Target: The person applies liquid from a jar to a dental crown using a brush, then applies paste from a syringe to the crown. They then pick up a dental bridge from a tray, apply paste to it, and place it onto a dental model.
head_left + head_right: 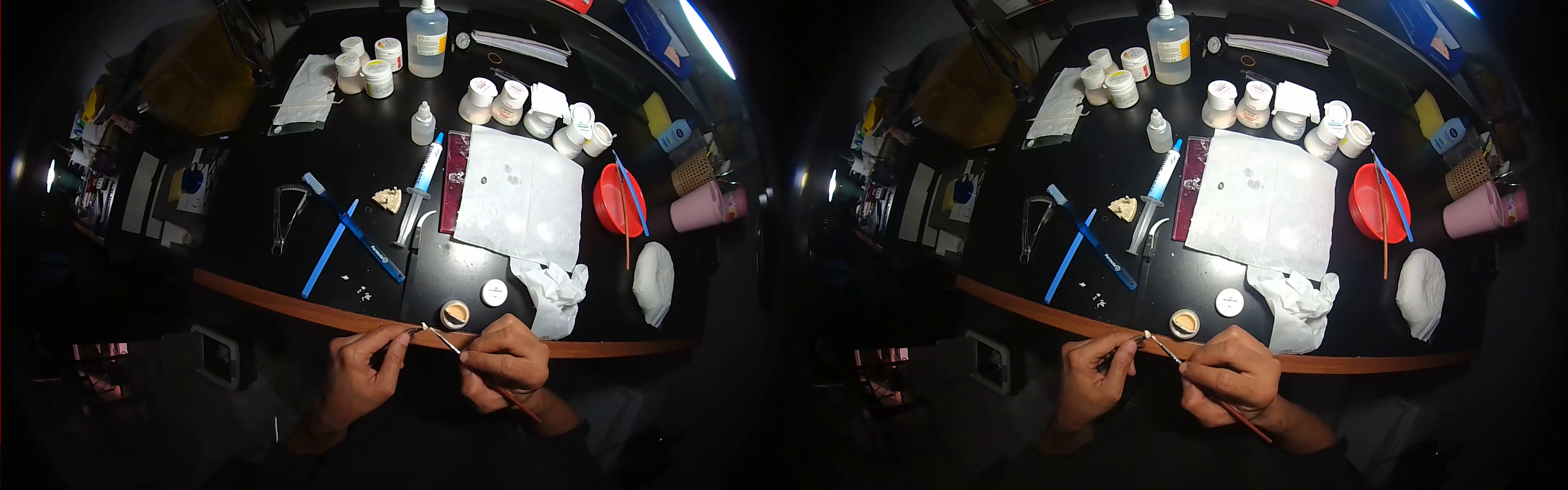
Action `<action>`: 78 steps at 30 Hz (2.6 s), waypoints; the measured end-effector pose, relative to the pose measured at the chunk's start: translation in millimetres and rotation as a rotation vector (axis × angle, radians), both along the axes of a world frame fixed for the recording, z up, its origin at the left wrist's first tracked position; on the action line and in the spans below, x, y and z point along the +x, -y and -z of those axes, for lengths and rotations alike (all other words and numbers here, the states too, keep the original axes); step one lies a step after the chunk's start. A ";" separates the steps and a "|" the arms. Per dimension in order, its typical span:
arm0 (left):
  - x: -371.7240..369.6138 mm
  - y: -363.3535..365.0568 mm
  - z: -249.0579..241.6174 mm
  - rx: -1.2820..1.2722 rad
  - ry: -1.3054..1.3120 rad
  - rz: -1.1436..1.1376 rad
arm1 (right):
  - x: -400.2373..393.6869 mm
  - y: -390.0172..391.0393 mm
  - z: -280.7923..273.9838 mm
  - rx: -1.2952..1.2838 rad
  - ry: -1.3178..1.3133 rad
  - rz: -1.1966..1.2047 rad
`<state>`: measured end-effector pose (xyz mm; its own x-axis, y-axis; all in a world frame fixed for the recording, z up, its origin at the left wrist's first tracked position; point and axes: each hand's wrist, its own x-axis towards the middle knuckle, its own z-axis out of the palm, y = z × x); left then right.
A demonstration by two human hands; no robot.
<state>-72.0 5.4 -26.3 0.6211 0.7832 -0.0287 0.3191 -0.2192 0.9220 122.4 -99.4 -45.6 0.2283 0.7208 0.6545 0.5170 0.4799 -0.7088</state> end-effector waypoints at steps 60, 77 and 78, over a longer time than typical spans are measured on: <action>-15.7 -5.7 9.4 0.157 0.040 0.009 | 8.6 0.3 -1.9 -0.066 -0.143 -0.085; -22.2 -10.0 34.1 0.315 0.198 0.057 | 16.8 -0.9 -1.9 -0.131 -0.201 -0.178; -22.5 -9.7 33.9 0.320 0.196 0.059 | 17.0 0.1 -1.9 -0.132 -0.205 -0.173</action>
<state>-94.4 15.2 -60.3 0.6348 0.6963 0.3350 0.1221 -0.5185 0.8463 139.3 -99.5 -43.7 0.2123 0.8364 0.5053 0.2755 0.4448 -0.8522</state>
